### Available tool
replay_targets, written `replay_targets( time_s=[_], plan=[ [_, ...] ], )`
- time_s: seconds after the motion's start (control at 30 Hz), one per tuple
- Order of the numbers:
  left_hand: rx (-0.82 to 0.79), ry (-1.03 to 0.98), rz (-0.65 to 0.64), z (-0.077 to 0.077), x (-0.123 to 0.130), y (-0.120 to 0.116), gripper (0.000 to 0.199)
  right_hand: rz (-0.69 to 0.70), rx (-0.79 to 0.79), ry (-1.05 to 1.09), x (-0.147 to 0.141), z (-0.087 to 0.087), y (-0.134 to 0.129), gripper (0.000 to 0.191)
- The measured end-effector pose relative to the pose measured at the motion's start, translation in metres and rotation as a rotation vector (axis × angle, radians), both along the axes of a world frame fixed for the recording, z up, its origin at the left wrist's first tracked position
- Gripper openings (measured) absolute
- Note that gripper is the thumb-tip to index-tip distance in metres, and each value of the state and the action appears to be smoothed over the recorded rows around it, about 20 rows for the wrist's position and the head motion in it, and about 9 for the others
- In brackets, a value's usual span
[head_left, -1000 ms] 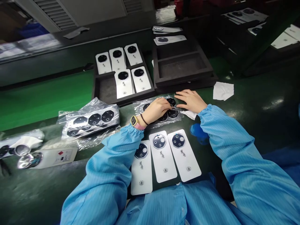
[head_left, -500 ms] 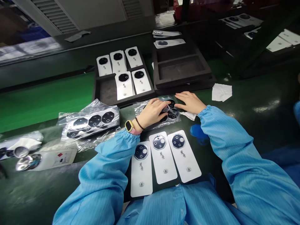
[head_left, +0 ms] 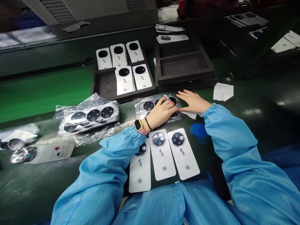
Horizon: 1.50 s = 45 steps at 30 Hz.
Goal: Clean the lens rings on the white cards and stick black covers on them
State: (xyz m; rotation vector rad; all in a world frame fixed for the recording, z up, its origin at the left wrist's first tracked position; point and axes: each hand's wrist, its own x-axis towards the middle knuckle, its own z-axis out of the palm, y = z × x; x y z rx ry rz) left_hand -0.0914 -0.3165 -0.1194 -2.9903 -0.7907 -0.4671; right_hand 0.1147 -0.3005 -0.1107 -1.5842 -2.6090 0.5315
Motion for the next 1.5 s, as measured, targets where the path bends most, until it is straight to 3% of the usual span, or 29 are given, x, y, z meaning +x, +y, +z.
replay_targets(
  time_s=[0.3,0.67,0.9,1.07,1.3,1.4,1.5],
  plan=[
    [-0.038,0.009,-0.038,0.004,-0.009,0.004,0.028,0.007,-0.087,-0.062,0.0,0.01,-0.002,0.079],
    [-0.096,-0.001,-0.063,0.014,-0.055,0.01,0.024,-0.05,-0.101,-0.046,-0.001,0.014,-0.002,0.075],
    [-0.09,0.002,-0.036,0.011,-0.052,0.003,0.015,-0.118,-0.008,0.0,0.003,0.033,-0.019,0.043],
    [-0.1,-0.013,-0.01,0.008,-0.047,0.0,0.014,-0.133,-0.019,-0.045,0.008,0.031,-0.048,0.021],
    [-0.134,-0.059,0.009,0.002,-0.05,-0.001,0.025,-0.177,-0.026,-0.093,0.033,0.033,-0.057,0.025],
    [-0.155,-0.079,-0.01,0.001,-0.051,0.001,0.022,-0.128,-0.03,-0.042,0.023,0.035,-0.05,0.045],
    [-0.175,-0.085,-0.022,0.0,-0.052,0.003,0.019,-0.02,-0.102,0.087,0.001,0.03,-0.033,0.078]
  ],
)
